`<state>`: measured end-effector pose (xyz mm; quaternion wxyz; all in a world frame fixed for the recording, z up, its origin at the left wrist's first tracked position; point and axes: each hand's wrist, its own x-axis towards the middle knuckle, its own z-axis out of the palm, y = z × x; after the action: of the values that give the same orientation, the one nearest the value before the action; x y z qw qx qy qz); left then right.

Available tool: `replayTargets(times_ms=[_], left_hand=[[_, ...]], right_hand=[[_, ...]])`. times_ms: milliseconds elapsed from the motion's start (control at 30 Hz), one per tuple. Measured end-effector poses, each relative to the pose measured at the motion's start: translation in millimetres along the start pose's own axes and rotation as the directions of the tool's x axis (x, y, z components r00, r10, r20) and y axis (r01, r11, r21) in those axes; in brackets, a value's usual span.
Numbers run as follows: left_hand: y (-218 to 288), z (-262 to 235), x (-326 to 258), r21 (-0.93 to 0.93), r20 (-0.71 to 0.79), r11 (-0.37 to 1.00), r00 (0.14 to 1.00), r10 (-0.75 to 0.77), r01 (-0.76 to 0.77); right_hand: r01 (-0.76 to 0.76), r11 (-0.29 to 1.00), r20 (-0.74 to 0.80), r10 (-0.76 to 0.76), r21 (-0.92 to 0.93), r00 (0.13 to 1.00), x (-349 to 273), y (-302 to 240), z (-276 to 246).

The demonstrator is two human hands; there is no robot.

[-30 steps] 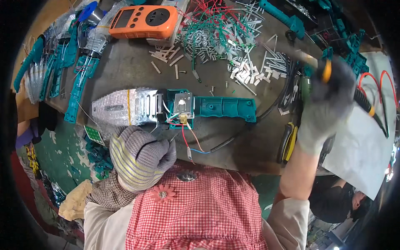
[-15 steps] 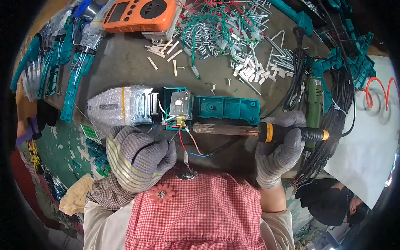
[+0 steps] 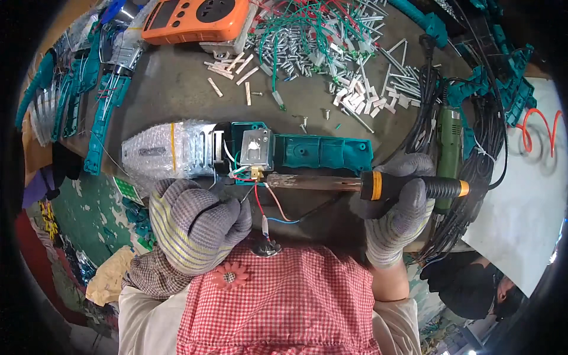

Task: The person solders wires to a circuit board with a soldering iron, then assembles a green plastic housing around the component using a power screwdriver to secure screws.

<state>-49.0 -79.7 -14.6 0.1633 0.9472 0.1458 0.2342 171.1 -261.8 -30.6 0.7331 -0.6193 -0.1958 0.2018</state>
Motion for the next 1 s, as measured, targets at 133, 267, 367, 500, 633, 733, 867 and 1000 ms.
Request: replayTargets(times_ms=[133, 267, 367, 500, 633, 733, 867, 1000], left_hand=[[-1, 0, 0, 0.001, 0.02, 1.0, 1.0, 0.001, -0.001], [1, 1, 0, -0.006, 0.032, 1.0, 0.999, -0.004, 0.005], [4, -7, 8, -0.01, -0.049, 0.999, 0.998, -0.04, 0.04], [-20, -36, 23, -0.036, 0.017, 0.914, 0.915, -0.403, 0.404], [-25, -38, 39, -0.273, 0.067, 0.915, 0.954, -0.291, 0.299], [-17, -21, 50, -0.381, 0.083, 0.89, 0.967, -0.239, 0.253], [-5, -10, 60, -0.394, 0.122, 0.865, 0.95, -0.287, 0.311], [11, -14, 47, -0.038, 0.085, 0.975, 0.973, -0.214, 0.217]], right_hand=[[-0.068, 0.991, 0.046, 0.063, 0.118, 0.997, 1, -6, 6], [-0.051, 0.997, -0.057, 0.055, 0.057, 0.997, 2, -1, 11], [-0.018, 0.999, -0.132, 0.014, -0.03, 0.991, 5, 4, 7], [0.003, 0.99, -0.188, -0.03, -0.143, 0.982, 4, 0, 14], [-0.067, 0.991, -0.109, 0.055, -0.119, 0.993, 1, -8, 11], [-0.114, 0.986, -0.14, 0.097, -0.121, 0.985, 0, -7, 9], [-0.047, 0.991, -0.084, 0.037, -0.124, 0.996, 1, -3, 4], [-0.085, 0.984, -0.133, 0.065, -0.155, 0.989, 0, -7, 9]])
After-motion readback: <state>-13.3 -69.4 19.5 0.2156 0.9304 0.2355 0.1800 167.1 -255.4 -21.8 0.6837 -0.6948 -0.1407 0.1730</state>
